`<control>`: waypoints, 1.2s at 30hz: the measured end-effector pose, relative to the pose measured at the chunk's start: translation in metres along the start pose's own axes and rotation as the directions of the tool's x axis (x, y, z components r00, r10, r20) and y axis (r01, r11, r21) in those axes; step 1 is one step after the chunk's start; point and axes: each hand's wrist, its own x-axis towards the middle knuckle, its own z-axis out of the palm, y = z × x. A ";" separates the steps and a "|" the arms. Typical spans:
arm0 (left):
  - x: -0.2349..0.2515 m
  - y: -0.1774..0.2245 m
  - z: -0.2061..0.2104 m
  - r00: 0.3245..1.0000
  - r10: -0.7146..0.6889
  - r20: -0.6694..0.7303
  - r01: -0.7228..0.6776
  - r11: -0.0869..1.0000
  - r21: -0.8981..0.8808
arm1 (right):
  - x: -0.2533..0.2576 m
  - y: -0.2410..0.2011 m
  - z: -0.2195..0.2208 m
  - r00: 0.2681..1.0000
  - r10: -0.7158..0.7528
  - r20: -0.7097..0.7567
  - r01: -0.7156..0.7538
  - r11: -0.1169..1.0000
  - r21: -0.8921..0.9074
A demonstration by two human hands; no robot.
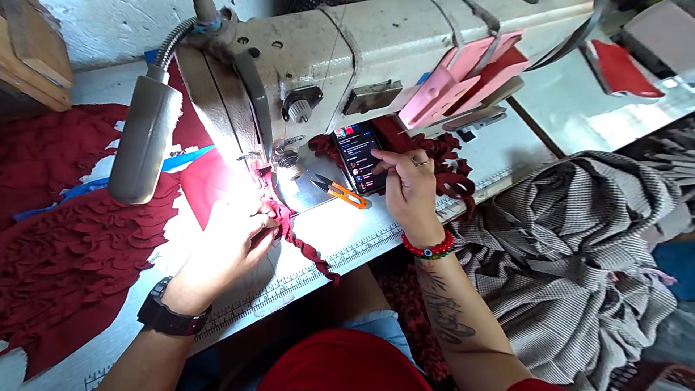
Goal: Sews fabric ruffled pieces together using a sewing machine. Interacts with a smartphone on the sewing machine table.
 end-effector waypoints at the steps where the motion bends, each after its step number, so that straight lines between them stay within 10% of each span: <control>1: 0.000 0.000 0.000 1.000 0.000 -0.001 0.000 1.000 0.000 | 0.000 0.000 0.000 1.000 -0.003 0.000 0.003 1.000 0.000; 18: -0.001 0.000 0.000 1.000 -0.013 0.013 0.013 1.000 -0.002 | 0.070 -0.009 0.017 0.960 -0.052 0.276 0.126 0.958 -0.259; 36: 0.000 -0.001 0.001 1.000 0.006 -0.001 -0.006 1.000 0.009 | 0.025 -0.001 -0.009 0.993 -0.104 0.046 0.108 0.991 -0.079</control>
